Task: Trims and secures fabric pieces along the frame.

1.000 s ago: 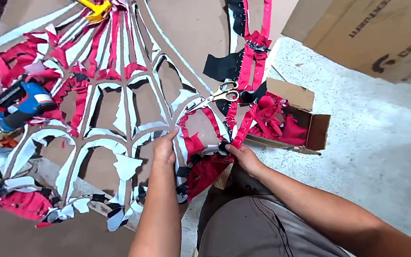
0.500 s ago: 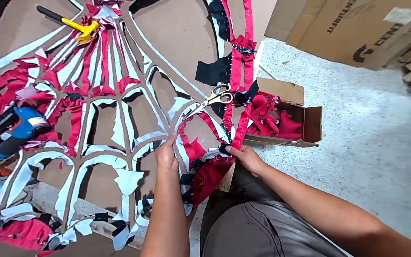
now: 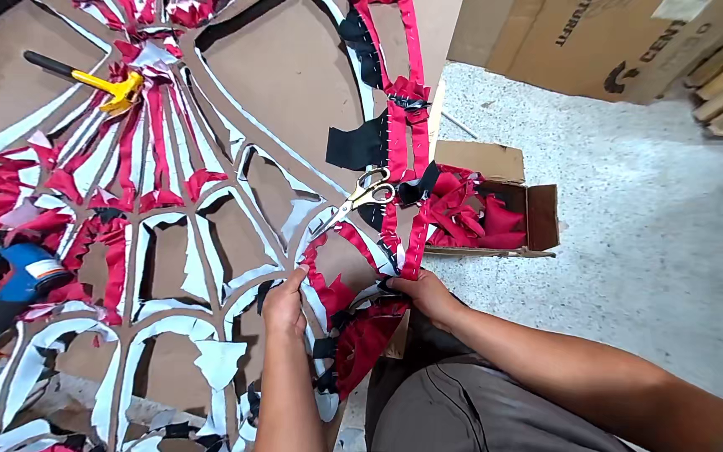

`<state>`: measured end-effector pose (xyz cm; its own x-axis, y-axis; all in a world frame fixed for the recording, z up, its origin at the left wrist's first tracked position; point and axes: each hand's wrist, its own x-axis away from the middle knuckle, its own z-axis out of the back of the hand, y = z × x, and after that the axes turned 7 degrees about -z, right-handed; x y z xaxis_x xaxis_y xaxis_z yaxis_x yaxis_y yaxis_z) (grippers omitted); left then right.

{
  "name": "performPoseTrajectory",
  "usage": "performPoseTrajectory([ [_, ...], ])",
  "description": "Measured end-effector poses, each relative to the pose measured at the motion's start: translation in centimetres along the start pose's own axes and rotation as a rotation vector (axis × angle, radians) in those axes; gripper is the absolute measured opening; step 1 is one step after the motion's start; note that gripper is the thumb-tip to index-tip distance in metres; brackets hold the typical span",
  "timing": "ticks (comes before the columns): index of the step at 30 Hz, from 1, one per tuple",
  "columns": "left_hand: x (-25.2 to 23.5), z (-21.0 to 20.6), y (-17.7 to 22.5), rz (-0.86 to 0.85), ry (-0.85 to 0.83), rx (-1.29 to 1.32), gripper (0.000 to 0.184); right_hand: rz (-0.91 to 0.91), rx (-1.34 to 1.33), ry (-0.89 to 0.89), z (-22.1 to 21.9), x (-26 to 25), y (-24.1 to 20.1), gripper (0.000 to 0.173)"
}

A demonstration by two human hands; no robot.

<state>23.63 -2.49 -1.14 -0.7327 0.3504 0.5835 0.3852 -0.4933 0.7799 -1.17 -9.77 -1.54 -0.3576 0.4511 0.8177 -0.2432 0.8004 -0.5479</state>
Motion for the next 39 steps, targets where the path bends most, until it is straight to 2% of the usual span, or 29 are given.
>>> performPoseTrajectory([
  [6, -0.1, -0.3, -0.3, -0.005, 0.048, 0.130, 0.030, -0.068, -0.146, -0.067, -0.1, -0.1, -0.5, 0.020],
  [10, 0.0, -0.2, -0.2, -0.014, -0.052, 0.216, 0.021, -0.059, -0.236, -0.135, 0.2, -0.6, 0.0, 0.024],
  [13, 0.2, -0.3, 0.2, 0.022, -0.089, 0.256, 0.018, -0.020, -0.132, -0.148, 0.8, -0.6, 0.0, 0.021],
  [18, 0.9, -0.1, -0.2, 0.018, -0.025, 0.109, 0.032, 0.006, 0.095, -0.184, 2.9, -0.1, 0.7, 0.027],
  [23, 1.5, 0.2, -0.5, -0.012, -0.028, -0.017, 0.029, 0.017, 0.487, -0.188, 3.7, 0.2, 0.1, 0.037],
  [27, 2.5, 0.9, -0.3, -0.067, -0.125, -0.091, 0.029, -0.048, 0.457, -0.175, 2.9, 0.3, -0.1, 0.050],
  [29, 3.8, 2.0, -0.3, -0.064, -0.167, -0.295, 0.028, -0.114, 0.459, -0.088, 2.1, 0.4, -0.2, 0.065],
  [31, 5.3, 3.2, -1.5, 0.009, -0.217, -0.467, 0.033, -0.168, 0.455, -0.039, 1.5, 0.2, -0.3, 0.075],
  [32, 6.0, 3.6, -2.5, 0.039, -0.252, -0.503, 0.035, -0.184, 0.426, -0.029, 1.3, 0.1, -0.3, 0.075],
  [34, 7.0, 4.2, -4.0, 0.099, -0.316, -0.393, 0.034, -0.188, 0.292, -0.047, 1.0, -0.2, 0.0, 0.064],
  [37, 7.3, 4.2, -4.5, 0.175, -0.241, -0.057, 0.022, -0.177, 0.068, -0.125, 0.5, 0.4, -0.1, 0.043],
  [39, 7.4, 3.9, -4.5, 0.184, -0.192, 0.064, 0.019, -0.163, -0.042, -0.157, 0.3, 0.8, -0.1, 0.036],
])
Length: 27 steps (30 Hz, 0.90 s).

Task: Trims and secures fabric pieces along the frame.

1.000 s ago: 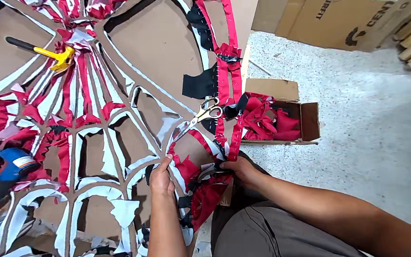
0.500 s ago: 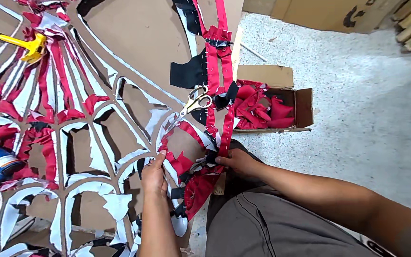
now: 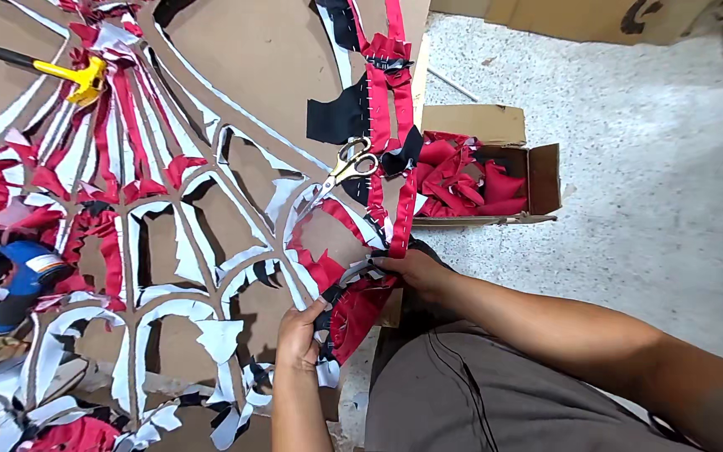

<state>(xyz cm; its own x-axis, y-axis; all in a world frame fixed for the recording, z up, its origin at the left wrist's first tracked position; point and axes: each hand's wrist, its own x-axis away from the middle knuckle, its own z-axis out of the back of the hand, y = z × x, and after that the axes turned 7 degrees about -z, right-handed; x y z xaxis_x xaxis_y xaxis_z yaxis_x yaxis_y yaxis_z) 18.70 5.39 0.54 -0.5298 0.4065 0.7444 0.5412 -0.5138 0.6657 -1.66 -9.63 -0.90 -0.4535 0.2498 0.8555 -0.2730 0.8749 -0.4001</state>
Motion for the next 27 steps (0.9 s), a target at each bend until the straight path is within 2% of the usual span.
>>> performPoseTrajectory([
  [5, 0.1, 0.0, -0.5, -0.043, 0.029, 0.079, 0.022, 0.016, -0.179, -0.024, -0.4, 0.0, 0.2, 0.032],
  [10, -1.4, -0.5, 0.3, -0.051, 0.014, 0.145, 0.029, 0.036, -0.239, -0.183, 1.0, -0.7, 0.6, 0.032],
  [14, -2.0, -1.4, 0.9, -0.096, 0.053, 0.048, 0.031, 0.129, -0.346, -0.305, 0.3, -1.3, 1.7, 0.027],
  [17, -1.7, -0.9, 1.0, -0.069, -0.021, 0.067, 0.033, 0.206, -0.395, -0.411, -0.3, -2.4, 2.5, 0.028],
  [20, -1.7, -0.1, 0.8, -0.028, -0.106, 0.195, 0.029, 0.220, -0.368, -0.483, 0.4, -2.5, 2.4, 0.034],
  [22, -1.4, 0.0, 1.3, -0.019, -0.127, 0.246, 0.027, 0.234, -0.334, -0.442, 1.0, -2.3, 2.2, 0.039],
  [27, -1.2, 0.1, 2.2, -0.033, -0.164, 0.295, 0.016, 0.153, -0.341, -0.148, 0.7, -0.5, 1.2, 0.030],
])
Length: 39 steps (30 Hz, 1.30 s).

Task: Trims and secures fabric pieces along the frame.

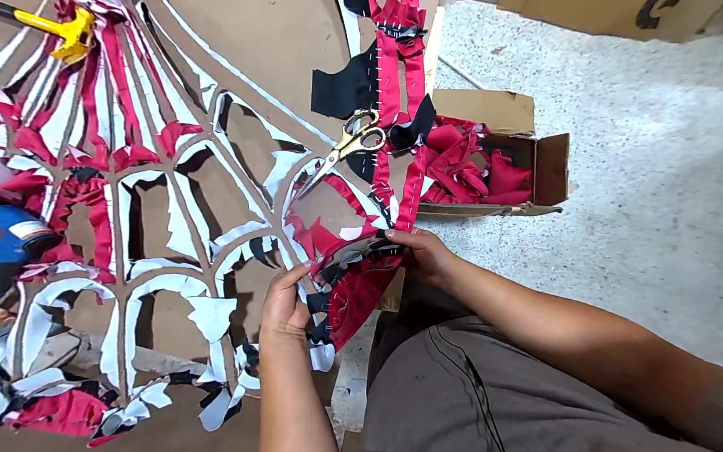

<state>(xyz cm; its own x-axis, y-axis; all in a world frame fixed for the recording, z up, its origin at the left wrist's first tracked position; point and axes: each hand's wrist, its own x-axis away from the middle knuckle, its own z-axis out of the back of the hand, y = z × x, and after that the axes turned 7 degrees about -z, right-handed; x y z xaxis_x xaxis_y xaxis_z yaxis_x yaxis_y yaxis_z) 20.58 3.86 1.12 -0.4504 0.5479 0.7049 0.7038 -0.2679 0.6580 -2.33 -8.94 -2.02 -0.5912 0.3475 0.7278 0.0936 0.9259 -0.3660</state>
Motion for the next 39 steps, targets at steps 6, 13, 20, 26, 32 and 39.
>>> performPoseTrajectory([
  [6, 0.1, 0.4, -0.4, -0.012, 0.056, -0.041, 0.027, 0.021, 0.256, 0.096, 1.4, 0.5, -1.0, 0.032],
  [13, -1.2, -1.1, 0.1, -0.159, 0.241, -0.560, 0.023, 0.037, 0.358, 0.226, -0.2, -2.2, -2.2, 0.043],
  [20, -0.7, -0.9, -0.3, -0.081, 0.260, -0.624, 0.028, 0.035, 0.416, 0.293, -0.2, -1.2, -1.0, 0.027],
  [26, 0.0, 0.6, -1.2, 0.008, 0.193, -0.511, 0.032, -0.050, 0.399, 0.145, 0.7, 0.3, -1.4, 0.024],
  [32, -0.1, 1.2, -1.4, -0.001, 0.134, -0.428, 0.031, -0.073, 0.406, 0.137, 0.4, -0.6, -2.2, 0.029],
  [39, 0.0, 2.1, -2.7, -0.095, 0.088, -0.308, 0.014, 0.017, 0.508, 0.305, -0.2, -1.3, -0.9, 0.028],
])
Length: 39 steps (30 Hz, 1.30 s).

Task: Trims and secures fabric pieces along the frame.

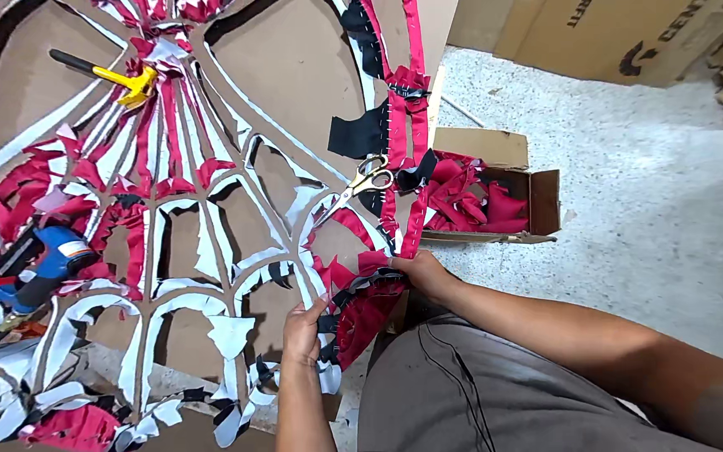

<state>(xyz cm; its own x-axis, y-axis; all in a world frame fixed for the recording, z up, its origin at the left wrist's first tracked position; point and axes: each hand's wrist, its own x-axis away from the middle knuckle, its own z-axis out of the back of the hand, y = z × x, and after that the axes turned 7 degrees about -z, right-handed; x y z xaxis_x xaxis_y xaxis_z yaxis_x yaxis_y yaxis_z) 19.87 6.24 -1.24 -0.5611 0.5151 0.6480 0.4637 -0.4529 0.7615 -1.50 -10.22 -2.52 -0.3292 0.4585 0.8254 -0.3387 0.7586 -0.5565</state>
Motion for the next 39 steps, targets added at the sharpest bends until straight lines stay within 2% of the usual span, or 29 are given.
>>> performPoseTrajectory([
  [3, -0.6, 0.7, 0.4, 0.019, -0.100, -0.045, 0.013, 0.001, 0.011, -0.046, 0.1, 0.4, -0.2, 0.029],
  [5, -0.7, 0.5, 1.4, 0.021, -0.104, -0.133, 0.014, -0.053, -0.013, -0.111, 0.5, 0.5, -0.6, 0.032],
  [8, -1.7, -0.5, 3.2, -0.068, 0.000, -0.124, 0.023, -0.144, -0.017, -0.143, 0.8, 0.8, -1.5, 0.034],
  [11, -4.3, -1.7, 4.6, -0.172, 0.184, 0.103, 0.029, -0.197, -0.039, -0.161, 0.8, 1.2, -2.0, 0.033],
  [14, -6.4, -2.9, 5.3, -0.128, 0.231, 0.244, 0.033, -0.203, -0.012, -0.141, 0.7, 1.2, -2.0, 0.034],
  [18, -7.0, -3.0, 5.8, -0.048, 0.169, 0.202, 0.032, -0.257, 0.088, -0.174, 0.9, 1.2, -2.8, 0.040],
  [24, -7.5, -1.8, 5.1, -0.093, 0.025, 0.258, 0.024, -0.340, 0.186, -0.192, 1.3, 0.8, -3.2, 0.048],
  [27, -7.7, -1.9, 5.0, -0.135, 0.082, 0.263, 0.033, -0.377, 0.221, -0.195, 1.1, 0.8, -3.8, 0.049],
  [30, -7.3, -3.3, 5.1, -0.121, 0.237, 0.249, 0.035, -0.320, 0.144, -0.258, 1.9, -0.1, -3.4, 0.037],
  [35, -7.6, -3.3, 4.8, -0.086, 0.197, 0.268, 0.031, -0.236, 0.107, -0.356, 2.3, -1.1, -3.6, 0.030],
  [39, -7.3, -3.8, 6.0, -0.095, 0.310, 0.180, 0.037, -0.188, 0.073, -0.332, 2.1, -1.4, -2.9, 0.030],
])
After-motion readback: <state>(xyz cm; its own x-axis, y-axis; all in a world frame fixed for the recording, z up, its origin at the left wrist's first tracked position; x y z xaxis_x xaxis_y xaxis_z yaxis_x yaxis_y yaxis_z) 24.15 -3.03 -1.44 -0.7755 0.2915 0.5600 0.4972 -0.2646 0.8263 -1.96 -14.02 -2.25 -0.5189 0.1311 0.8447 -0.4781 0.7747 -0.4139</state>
